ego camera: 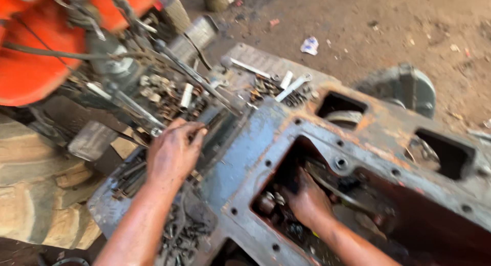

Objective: The person reaches into the internal housing of a heavy machinery engine, wiping grease from internal components with a cloth and moving mechanical parts.

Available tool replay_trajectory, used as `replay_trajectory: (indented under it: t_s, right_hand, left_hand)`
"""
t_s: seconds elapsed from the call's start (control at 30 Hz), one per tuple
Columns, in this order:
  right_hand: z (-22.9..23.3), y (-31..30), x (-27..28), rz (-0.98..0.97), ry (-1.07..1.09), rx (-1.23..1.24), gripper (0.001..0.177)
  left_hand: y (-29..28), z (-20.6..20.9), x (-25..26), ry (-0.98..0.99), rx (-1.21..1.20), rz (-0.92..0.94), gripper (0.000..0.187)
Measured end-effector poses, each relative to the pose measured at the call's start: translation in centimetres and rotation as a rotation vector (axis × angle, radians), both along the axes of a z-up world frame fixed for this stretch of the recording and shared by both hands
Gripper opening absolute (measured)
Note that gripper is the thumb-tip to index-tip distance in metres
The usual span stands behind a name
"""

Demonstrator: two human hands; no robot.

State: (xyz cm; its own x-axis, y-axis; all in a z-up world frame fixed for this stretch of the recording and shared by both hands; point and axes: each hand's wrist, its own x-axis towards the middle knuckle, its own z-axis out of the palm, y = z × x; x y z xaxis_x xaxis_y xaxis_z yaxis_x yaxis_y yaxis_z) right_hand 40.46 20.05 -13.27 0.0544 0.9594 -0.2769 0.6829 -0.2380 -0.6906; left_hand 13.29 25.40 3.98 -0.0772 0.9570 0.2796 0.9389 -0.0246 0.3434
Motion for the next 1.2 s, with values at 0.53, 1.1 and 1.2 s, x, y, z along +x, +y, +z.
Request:
replay_trajectory:
  t_s: [0.53,1.1,1.2]
  right_hand:
    - [-3.8,2.0,4.2,-0.334,0.606,-0.115,0.079]
    - [-5.4,0.8,6.1,-0.133,0.285,0.083,0.050]
    - [-6.2,1.6,8.6,-0.128,0.929,-0.143,0.045]
  left_hand:
    - [-10.0,1.2,12.7,-0.299,0.119,-0.118,0.031]
    - [-3.4,-9.1,19.4,-0.254,-0.613,-0.171,0.066]
    - [-3.9,-8.3,19.7,-0.245,-0.736,-0.098,0.070]
